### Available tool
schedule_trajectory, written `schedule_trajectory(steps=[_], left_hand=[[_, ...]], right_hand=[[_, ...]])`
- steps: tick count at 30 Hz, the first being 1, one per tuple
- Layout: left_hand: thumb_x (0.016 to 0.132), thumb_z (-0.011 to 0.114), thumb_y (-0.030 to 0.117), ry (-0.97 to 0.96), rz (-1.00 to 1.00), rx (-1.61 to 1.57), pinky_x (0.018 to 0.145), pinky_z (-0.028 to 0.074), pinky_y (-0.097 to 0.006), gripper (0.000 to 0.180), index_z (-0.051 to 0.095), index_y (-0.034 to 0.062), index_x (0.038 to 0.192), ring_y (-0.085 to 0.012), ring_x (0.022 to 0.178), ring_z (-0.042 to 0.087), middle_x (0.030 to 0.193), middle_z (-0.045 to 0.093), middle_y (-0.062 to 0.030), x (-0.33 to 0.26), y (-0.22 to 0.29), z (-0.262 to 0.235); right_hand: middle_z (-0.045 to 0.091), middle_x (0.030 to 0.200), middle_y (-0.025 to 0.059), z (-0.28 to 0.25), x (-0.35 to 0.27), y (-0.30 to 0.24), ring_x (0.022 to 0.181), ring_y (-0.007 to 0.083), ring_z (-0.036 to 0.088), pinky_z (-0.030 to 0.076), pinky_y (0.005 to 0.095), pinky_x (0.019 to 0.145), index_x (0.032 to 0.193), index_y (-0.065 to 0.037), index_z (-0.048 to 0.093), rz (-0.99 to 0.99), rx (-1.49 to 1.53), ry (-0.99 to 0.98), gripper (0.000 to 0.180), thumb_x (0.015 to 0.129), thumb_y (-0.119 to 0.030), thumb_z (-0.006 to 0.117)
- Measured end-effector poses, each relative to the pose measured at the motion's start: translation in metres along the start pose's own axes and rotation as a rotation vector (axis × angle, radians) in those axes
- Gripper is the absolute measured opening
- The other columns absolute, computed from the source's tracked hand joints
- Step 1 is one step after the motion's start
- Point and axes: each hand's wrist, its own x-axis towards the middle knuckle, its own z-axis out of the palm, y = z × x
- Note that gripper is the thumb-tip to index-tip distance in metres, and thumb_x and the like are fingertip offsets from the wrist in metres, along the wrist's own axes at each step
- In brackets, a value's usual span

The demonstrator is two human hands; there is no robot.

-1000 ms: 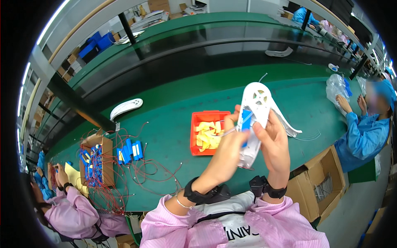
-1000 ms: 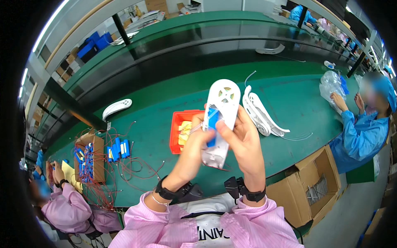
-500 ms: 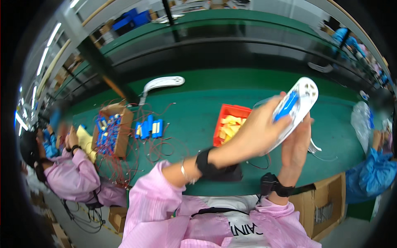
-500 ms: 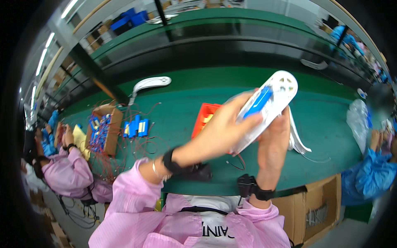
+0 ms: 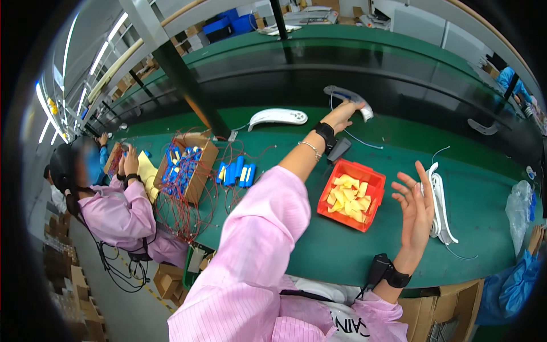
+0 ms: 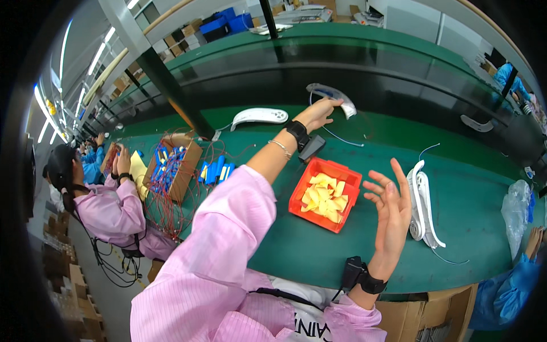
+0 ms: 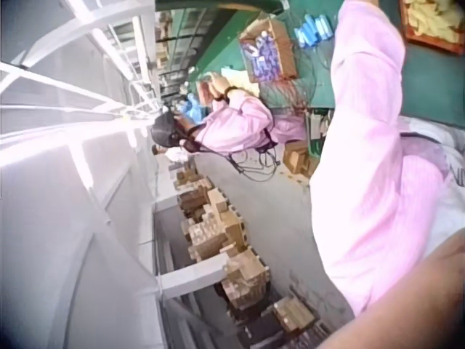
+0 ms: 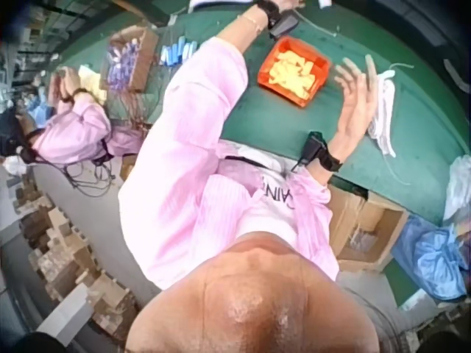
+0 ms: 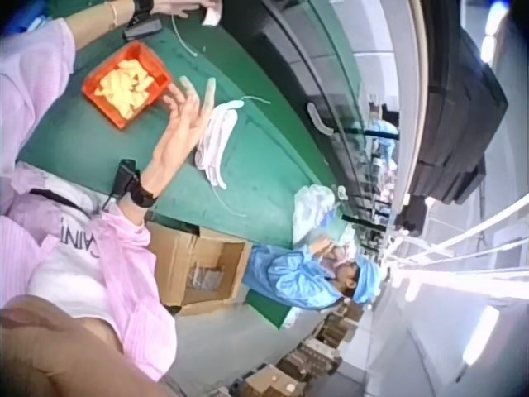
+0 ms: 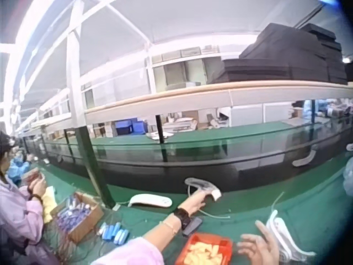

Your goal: Assembling battery units into plastic housings with adhesive strips on a factory production line.

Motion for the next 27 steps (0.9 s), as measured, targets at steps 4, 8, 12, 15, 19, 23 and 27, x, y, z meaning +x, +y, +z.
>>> schedule_trajectory(steps=[4,8,12,15,19,23,27], left_hand=[[0.094,0.055,0.031,-0.057,0.293,0.749,0.088,0.048,-0.032,0.04,0.062,0.0002,0.119,-0.0204,0.108,0.06,0.114,0.065,-0.0105,-0.079,0.011,-0.029],[0.088,0.061,0.026,0.229,0.377,1.241,0.063,0.05,-0.034,0.026,0.069,0.0013,0.09,-0.0215,0.069,0.066,0.074,0.068,-0.0108,-0.196,0.026,-0.078],[0.082,0.068,0.026,0.501,-0.007,1.473,0.062,0.049,-0.039,0.026,0.067,0.0003,0.08,-0.0278,0.068,0.065,0.07,0.065,-0.015,-0.266,-0.01,-0.131],[0.079,0.073,0.029,0.635,0.068,1.426,0.064,0.049,-0.042,0.03,0.06,0.0027,0.088,-0.032,0.074,0.064,0.08,0.065,-0.014,-0.283,-0.049,-0.146],[0.077,0.075,0.028,0.808,0.196,1.556,0.063,0.054,-0.04,0.041,0.052,-0.0014,0.094,-0.0334,0.077,0.064,0.086,0.061,-0.0186,-0.272,-0.072,-0.135],[0.078,0.073,0.024,0.862,0.21,1.638,0.06,0.055,-0.035,0.034,0.055,-0.0019,0.09,-0.0284,0.077,0.064,0.083,0.059,-0.0163,-0.267,-0.078,-0.135],[0.081,0.066,0.017,0.899,0.312,1.568,0.06,0.053,-0.04,0.024,0.055,-0.0017,0.091,-0.0321,0.075,0.064,0.083,0.06,-0.0182,-0.28,-0.07,-0.139]], right_hand=[[0.063,0.107,0.0148,-0.006,0.007,0.013,0.093,0.0178,0.062,0.05,0.0296,0.079,0.132,0.002,0.049,0.08,-0.021,0.049,0.038,0.099,-0.017,0.049],[0.063,0.103,0.0118,-0.008,0.008,0.013,0.091,0.0158,0.06,0.05,0.0289,0.079,0.125,0.003,0.054,0.078,-0.033,0.114,0.033,0.099,-0.017,0.049],[0.063,0.1,0.0098,-0.014,0.007,0.014,0.09,0.0155,0.06,0.049,0.0283,0.079,0.123,0.002,0.056,0.091,-0.029,0.139,0.032,0.099,-0.018,0.051],[0.063,0.099,0.0092,-0.014,0.008,0.019,0.09,0.0154,0.059,0.049,0.0283,0.078,0.122,0.002,0.056,0.089,-0.042,0.139,0.031,0.099,-0.019,0.051],[0.062,0.098,0.0089,-0.003,0.009,0.023,0.089,0.0156,0.059,0.049,0.0283,0.078,0.121,0.002,0.057,0.097,-0.06,0.128,0.031,0.099,-0.019,0.052],[0.062,0.096,0.0086,0.008,0.01,0.024,0.088,0.0156,0.058,0.048,0.0284,0.078,0.12,0.002,0.057,0.098,-0.084,0.091,0.031,0.099,-0.019,0.051],[0.062,0.095,0.0086,0.04,-0.004,0.021,0.086,0.0143,0.059,0.048,0.0275,0.078,0.119,0.003,0.057,0.08,-0.094,0.018,0.03,0.099,-0.018,0.051]])
